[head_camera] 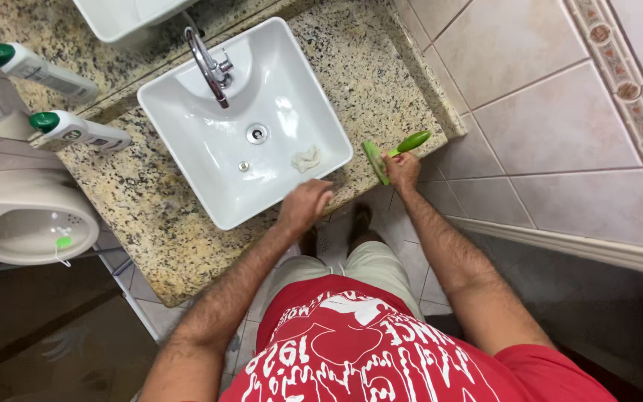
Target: The person cleans a bathroom sink and countertop by wiping the surfaces with a cloth, applying liquid from a bottle, and using a green squeegee to remove water. They finish the task by drying the granite and sink with a checkered towel.
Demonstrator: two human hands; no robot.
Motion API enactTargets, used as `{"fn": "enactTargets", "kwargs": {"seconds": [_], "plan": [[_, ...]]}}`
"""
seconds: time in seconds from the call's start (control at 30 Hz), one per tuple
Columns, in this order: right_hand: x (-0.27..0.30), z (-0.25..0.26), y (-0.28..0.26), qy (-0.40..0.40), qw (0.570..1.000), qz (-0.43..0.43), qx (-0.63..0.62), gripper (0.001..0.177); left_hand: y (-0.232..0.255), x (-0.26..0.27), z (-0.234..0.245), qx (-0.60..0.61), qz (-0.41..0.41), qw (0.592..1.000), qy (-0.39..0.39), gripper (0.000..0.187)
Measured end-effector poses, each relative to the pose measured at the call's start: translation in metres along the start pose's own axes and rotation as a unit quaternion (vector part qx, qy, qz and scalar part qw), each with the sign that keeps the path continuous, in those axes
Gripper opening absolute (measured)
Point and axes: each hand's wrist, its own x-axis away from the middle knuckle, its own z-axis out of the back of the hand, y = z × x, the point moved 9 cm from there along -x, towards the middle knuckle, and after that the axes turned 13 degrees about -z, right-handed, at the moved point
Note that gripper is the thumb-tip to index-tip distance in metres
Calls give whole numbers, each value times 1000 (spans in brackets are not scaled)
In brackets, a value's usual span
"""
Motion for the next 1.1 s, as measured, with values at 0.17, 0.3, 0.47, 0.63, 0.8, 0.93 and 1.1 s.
{"fn": "enactTargets", "kwargs": {"seconds": [0.17,0.3,0.47,0.63,0.8,0.93,1.1], "plan": [[54,-85,8,-217,974,-49,-52,26,11,-38,46,-57,-24,987,146,34],[33,-79,-15,-155,983,77,64,28,7,-101,6,-134,-16,986,102,57],[-65,-29,-64,-103,970,203,86,29,-22,-142,-31,-162,66,982,67,68],[-121,-37,-66,-260,958,69,103,18,-29,-137,-35,-212,100,971,43,65],[-35,-50,-28,-388,866,250,196,25,-25,-137,-32,-202,120,971,45,67],[-74,-46,-9,-382,884,163,216,25,-34,-139,-38,-205,118,971,40,68],[-150,-49,-71,-349,902,160,197,18,-39,-138,-43,-204,116,972,36,69]]}}
